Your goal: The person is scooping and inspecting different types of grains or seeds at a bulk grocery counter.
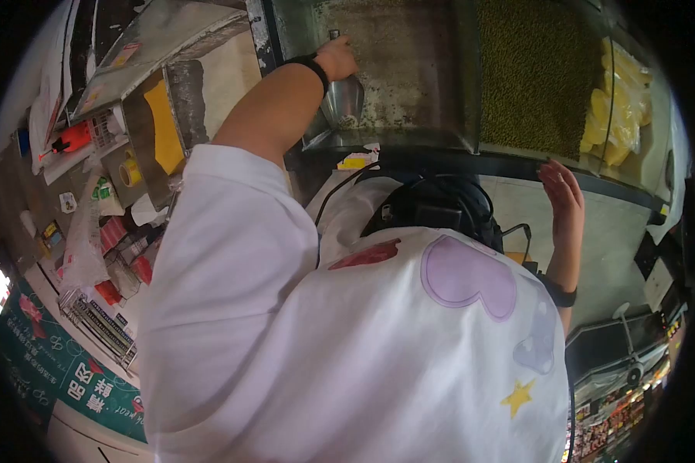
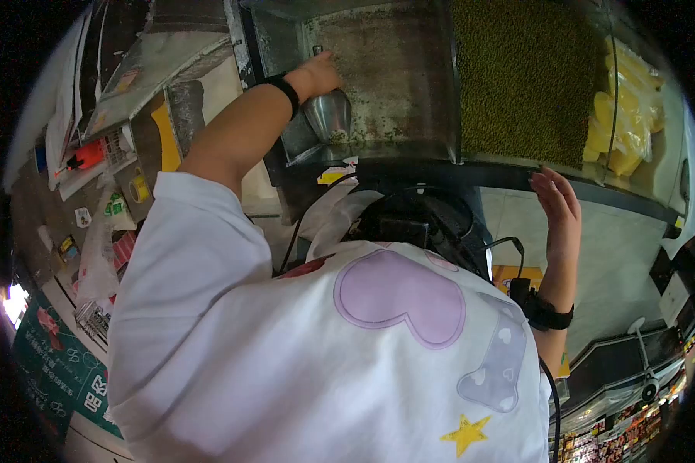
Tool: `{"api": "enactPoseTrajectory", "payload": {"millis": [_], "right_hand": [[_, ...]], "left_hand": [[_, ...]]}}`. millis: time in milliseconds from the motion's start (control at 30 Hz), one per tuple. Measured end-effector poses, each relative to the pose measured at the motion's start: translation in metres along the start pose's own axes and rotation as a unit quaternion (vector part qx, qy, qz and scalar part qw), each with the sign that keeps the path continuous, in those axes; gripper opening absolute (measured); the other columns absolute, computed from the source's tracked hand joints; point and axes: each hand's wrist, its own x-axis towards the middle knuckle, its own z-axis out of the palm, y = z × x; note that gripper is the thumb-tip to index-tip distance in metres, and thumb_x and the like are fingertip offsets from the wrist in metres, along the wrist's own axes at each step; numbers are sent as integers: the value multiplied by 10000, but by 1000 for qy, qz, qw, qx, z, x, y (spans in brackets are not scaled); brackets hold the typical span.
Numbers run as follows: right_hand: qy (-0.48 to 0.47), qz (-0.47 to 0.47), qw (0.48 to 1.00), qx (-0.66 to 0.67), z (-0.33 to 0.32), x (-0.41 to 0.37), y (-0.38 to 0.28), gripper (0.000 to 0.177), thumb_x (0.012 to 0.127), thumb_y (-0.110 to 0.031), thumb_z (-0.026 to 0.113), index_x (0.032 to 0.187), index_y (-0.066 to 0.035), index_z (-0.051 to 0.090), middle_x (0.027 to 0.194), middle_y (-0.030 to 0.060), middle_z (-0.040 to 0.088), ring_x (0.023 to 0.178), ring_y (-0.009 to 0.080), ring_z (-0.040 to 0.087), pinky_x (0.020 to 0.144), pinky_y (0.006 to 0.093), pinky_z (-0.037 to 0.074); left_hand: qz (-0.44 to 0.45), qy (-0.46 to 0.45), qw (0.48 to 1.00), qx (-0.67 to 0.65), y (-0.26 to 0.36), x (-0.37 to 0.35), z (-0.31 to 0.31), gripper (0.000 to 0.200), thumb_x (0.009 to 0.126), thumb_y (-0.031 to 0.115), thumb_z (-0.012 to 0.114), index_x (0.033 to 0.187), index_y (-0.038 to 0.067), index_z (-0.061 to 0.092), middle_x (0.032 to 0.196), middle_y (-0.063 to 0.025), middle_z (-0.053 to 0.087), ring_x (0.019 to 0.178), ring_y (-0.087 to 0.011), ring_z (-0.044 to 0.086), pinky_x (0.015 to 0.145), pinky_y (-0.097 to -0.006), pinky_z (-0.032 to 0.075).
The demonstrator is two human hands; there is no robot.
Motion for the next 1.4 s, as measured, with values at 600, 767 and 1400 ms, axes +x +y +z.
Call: {"api": "enactPoseTrajectory", "payload": {"millis": [600,767,1400], "right_hand": [[-4,-12,1000,-26,9,-8,-12,360,907,-193,468,1199,14,503,1112,132,585,1083,223,544,983,331,373],[-17,3,997,-72,18,-9,-27,379,917,-223,462,1232,-12,476,1136,117,580,1092,201,534,952,313,380],[-155,66,944,284,158,75,-157,445,929,-221,353,1265,70,383,1265,207,455,1195,310,431,1029,399,321]], "left_hand": [[-31,124,968,-216,-34,-12,33,320,799,100,528,1020,286,665,1080,-12,611,1153,-213,453,1049,-451,231],[8,50,956,-290,-32,-26,2,369,770,-43,507,1050,159,637,1052,-59,594,1114,-262,464,1031,-489,238],[-303,348,825,-326,-105,-211,-87,415,722,50,480,1103,156,607,1057,-104,614,989,-297,569,831,-417,443]]}}
